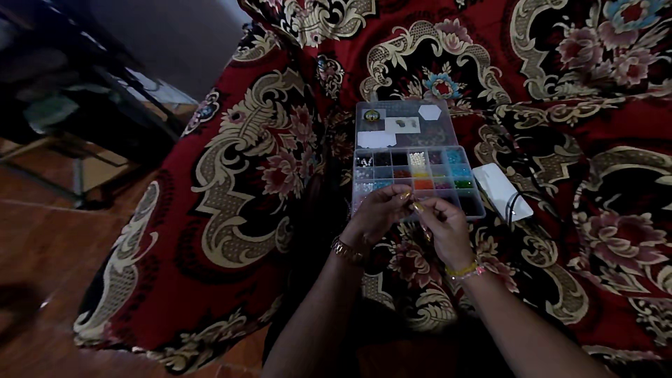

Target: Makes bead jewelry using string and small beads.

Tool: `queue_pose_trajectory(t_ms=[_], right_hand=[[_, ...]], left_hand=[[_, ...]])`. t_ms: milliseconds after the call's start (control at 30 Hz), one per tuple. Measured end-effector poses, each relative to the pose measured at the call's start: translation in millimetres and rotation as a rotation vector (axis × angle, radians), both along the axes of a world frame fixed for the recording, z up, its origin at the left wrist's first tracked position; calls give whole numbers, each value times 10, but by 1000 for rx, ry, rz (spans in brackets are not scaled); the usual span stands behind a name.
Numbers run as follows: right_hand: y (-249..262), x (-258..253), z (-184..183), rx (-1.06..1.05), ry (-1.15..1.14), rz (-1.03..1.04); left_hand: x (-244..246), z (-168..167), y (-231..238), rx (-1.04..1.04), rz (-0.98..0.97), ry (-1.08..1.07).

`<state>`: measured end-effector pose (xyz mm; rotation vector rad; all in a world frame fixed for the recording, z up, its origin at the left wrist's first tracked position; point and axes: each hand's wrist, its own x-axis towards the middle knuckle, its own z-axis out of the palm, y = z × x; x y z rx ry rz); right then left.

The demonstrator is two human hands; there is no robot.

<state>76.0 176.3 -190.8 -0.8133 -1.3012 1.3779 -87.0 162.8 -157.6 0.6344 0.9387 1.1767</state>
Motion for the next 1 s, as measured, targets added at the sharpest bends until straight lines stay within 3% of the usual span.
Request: queue_pose_trajectory(t_ms=[500, 1000], right_hand=[[-31, 12, 27, -22, 27, 49], [-26, -8, 18, -46, 83, 68]], left_hand=[[-30, -26, 13, 46, -41, 115], [-23, 0, 15, 2, -28, 71]])
